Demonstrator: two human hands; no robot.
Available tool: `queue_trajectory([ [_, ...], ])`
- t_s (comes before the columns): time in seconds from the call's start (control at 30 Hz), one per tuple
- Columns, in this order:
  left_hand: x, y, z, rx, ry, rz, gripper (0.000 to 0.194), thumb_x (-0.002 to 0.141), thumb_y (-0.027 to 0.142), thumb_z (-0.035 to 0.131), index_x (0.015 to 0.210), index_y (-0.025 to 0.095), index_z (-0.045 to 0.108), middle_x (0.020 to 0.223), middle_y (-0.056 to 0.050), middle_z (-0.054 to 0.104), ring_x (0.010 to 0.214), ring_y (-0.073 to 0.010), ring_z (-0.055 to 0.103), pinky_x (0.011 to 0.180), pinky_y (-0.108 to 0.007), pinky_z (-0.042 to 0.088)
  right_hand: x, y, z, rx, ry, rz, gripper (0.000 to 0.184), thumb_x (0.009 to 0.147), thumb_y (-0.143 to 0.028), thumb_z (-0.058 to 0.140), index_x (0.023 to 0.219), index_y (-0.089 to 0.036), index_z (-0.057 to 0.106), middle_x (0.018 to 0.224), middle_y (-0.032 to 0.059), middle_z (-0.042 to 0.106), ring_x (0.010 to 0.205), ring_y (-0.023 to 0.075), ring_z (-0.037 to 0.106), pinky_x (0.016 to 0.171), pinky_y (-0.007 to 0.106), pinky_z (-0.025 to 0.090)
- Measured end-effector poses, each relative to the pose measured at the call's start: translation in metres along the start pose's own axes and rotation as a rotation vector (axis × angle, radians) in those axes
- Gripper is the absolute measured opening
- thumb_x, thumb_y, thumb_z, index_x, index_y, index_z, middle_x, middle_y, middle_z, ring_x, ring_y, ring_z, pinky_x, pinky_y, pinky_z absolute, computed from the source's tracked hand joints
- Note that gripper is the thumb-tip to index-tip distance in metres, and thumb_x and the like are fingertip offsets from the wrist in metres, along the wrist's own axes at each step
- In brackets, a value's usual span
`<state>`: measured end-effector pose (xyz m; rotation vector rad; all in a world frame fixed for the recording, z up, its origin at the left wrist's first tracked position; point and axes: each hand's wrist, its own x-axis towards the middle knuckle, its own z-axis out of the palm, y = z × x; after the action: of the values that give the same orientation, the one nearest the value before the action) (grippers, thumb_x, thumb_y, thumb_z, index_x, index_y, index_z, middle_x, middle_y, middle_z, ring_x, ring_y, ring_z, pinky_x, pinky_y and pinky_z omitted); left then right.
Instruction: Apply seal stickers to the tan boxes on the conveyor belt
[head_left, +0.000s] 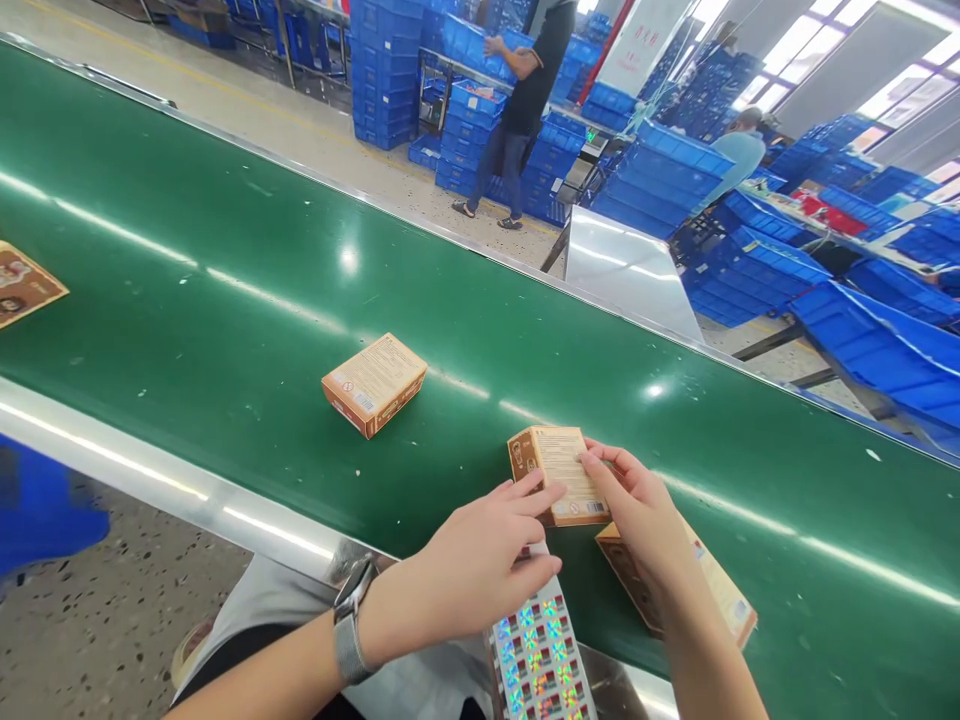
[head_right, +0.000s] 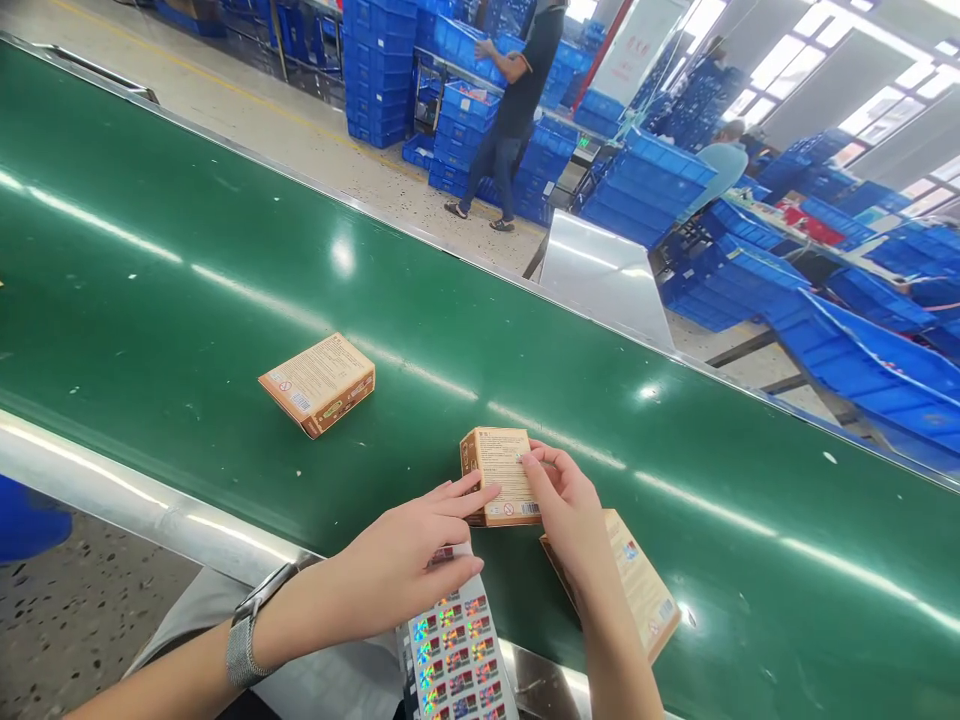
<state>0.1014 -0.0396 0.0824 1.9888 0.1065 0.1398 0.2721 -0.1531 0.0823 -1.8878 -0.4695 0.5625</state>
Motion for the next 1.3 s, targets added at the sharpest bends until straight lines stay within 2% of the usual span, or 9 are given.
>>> queue_trajectory([
  [0.3,0.009,0.000,0.013,-0.029,-0.037,0.042,0.031,0.092,0.016,0.063,0.061,0.020,0.059,0.157,-0.010,0.044,0.151,-0.0274,0.032,0.123,-0.044,0.032,-0.004,-0.004,-0.005,-0.278,0.325,-0.128,0.062,0.069,-0.064,0.069,0.110,-0.018,0.054,0.123,0.0226,0.065,0.072,0.0267,0.070,0.058,0.038,0.054],
  [0.4,0.006,0.003,0.009,-0.105,0.047,-0.002,0.030,0.092,0.018,0.059,0.062,0.020,0.054,0.144,-0.011,0.061,0.140,-0.0279,0.050,0.112,-0.040,0.044,-0.012,-0.009,-0.014,-0.371,0.403,-0.226,0.059,0.073,-0.063,0.065,0.110,-0.017,0.060,0.116,0.0217,0.068,0.080,0.0306,0.071,0.058,0.038,0.054],
  [0.47,0.000,0.006,0.003,-0.141,0.150,-0.132,0.030,0.093,0.025,0.055,0.064,0.020,0.053,0.105,-0.009,0.078,0.105,-0.0250,0.071,0.087,-0.033,0.054,-0.025,-0.010,-0.018,-0.410,0.310,-0.321,0.048,0.083,-0.061,0.060,0.104,-0.018,0.065,0.105,0.0171,0.073,0.085,0.0305,0.072,0.055,0.035,0.054],
  [0.53,-0.007,0.008,-0.005,-0.182,0.238,-0.253,0.032,0.094,0.034,0.052,0.065,0.020,0.052,0.066,0.000,0.066,0.065,-0.0163,0.062,0.061,-0.027,0.046,-0.042,-0.009,-0.017,-0.392,0.071,-0.400,0.037,0.091,-0.056,0.060,0.102,-0.021,0.069,0.097,0.0117,0.075,0.084,0.0269,0.073,0.058,0.032,0.058],
  [0.6,-0.015,0.009,-0.012,-0.245,0.286,-0.301,0.034,0.093,0.040,0.050,0.066,0.020,0.051,0.056,0.005,0.051,0.053,-0.0116,0.046,0.050,-0.024,0.034,-0.057,-0.006,-0.011,-0.351,-0.156,-0.448,0.031,0.092,-0.051,0.066,0.106,-0.024,0.070,0.092,0.0073,0.076,0.080,0.0233,0.074,0.066,0.031,0.061],
  [0.67,-0.021,0.009,-0.018,-0.316,0.293,-0.324,0.031,0.093,0.042,0.050,0.072,0.019,0.054,0.058,0.006,0.049,0.053,-0.0105,0.041,0.049,-0.023,0.031,-0.067,-0.003,-0.003,-0.333,-0.247,-0.500,0.030,0.092,-0.047,0.070,0.113,-0.026,0.070,0.089,0.0039,0.075,0.076,0.0203,0.072,0.069,0.029,0.062],
  [0.83,-0.029,0.007,-0.024,-0.401,0.168,-0.362,0.023,0.083,0.034,0.069,0.100,0.019,0.068,0.059,0.007,0.056,0.055,-0.0106,0.045,0.052,-0.022,0.035,-0.071,0.002,0.009,-0.307,-0.280,-0.534,0.029,0.098,-0.048,0.063,0.116,-0.026,0.069,0.078,0.0014,0.068,0.068,0.0170,0.067,0.062,0.023,0.059],
  [1.0,-0.031,0.005,-0.026,-0.400,0.158,-0.307,0.024,0.082,0.033,0.068,0.068,0.015,0.072,0.060,0.002,0.059,0.059,-0.0116,0.048,0.054,-0.023,0.034,-0.072,0.003,0.008,-0.294,-0.336,-0.547,0.030,0.100,-0.049,0.061,0.118,-0.027,0.069,0.077,0.0001,0.069,0.067,0.0159,0.069,0.069,0.023,0.061],
  [1.3,-0.032,0.002,-0.019,-0.333,0.267,-0.323,0.029,0.085,0.038,0.062,0.066,0.016,0.065,0.059,0.004,0.054,0.058,-0.0108,0.043,0.053,-0.023,0.032,-0.071,-0.007,0.021,-0.403,-0.185,-0.874,0.010,0.099,-0.022,0.062,0.101,-0.024,0.071,0.089,0.0026,0.076,0.071,0.0178,0.074,0.068,0.024,0.063],
])
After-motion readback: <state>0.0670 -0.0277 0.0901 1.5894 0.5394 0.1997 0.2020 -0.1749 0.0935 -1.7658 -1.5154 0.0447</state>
